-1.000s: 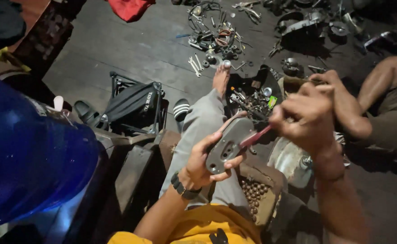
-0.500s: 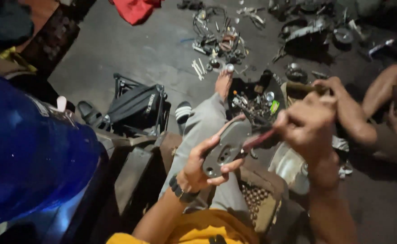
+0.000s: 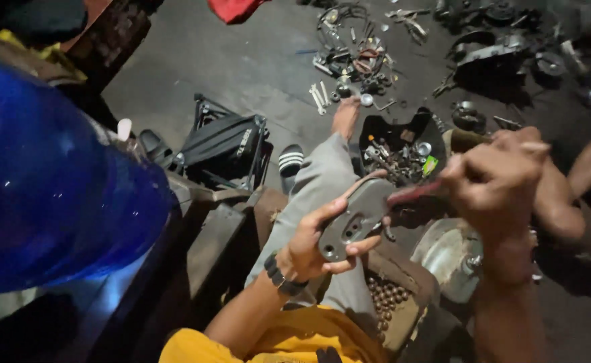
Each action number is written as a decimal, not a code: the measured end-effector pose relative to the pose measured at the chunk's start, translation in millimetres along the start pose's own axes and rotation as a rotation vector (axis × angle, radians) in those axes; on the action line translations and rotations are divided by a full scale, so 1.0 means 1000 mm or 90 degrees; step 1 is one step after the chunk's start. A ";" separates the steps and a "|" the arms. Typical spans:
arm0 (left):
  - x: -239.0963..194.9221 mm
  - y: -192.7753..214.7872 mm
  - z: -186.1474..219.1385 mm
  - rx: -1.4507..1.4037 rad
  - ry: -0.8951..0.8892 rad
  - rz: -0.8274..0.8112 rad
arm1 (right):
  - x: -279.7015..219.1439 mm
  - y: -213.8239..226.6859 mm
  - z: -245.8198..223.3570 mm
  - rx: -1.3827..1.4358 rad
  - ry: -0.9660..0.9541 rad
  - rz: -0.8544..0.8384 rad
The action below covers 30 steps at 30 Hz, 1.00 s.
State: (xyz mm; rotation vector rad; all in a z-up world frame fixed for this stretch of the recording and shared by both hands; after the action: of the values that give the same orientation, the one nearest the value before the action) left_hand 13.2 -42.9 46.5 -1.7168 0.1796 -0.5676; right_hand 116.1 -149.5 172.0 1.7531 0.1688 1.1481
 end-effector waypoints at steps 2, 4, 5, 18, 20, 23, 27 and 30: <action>-0.007 0.001 0.000 0.005 -0.003 0.009 | 0.000 -0.002 -0.021 0.005 0.021 -0.011; -0.007 0.005 0.003 0.013 -0.007 0.014 | 0.007 -0.008 -0.031 0.007 0.045 -0.018; -0.007 0.009 0.007 -0.007 -0.026 0.007 | 0.011 -0.012 -0.031 -0.014 0.061 -0.010; -0.022 0.015 0.017 -0.056 -0.031 -0.004 | 0.012 -0.042 -0.049 0.042 0.074 -0.037; -0.016 0.009 0.022 -0.035 -0.038 -0.012 | 0.019 -0.038 -0.037 0.029 0.064 -0.037; -0.014 0.014 0.017 -0.034 -0.043 -0.007 | 0.013 -0.035 -0.024 0.005 0.035 -0.046; -0.011 0.023 0.018 -0.052 -0.034 -0.017 | 0.012 -0.037 -0.032 0.039 0.059 -0.050; -0.006 0.019 0.018 -0.069 -0.013 -0.038 | 0.010 -0.039 0.009 0.030 -0.014 -0.039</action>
State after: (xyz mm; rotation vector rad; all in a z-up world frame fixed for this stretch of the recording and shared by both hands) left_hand 20.2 -29.2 24.8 -1.8375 0.1475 -0.5935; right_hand 142.3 -130.6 147.3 1.7888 0.2369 1.0886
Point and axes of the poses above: each hand's wrist, its own x-axis towards the middle knuckle, its own y-axis out of the back of the hand, z = x × y, the point moved 10 cm from there along x, towards the middle knuckle, and after that the axes turned 5 degrees about -x, right-handed, at the moved point
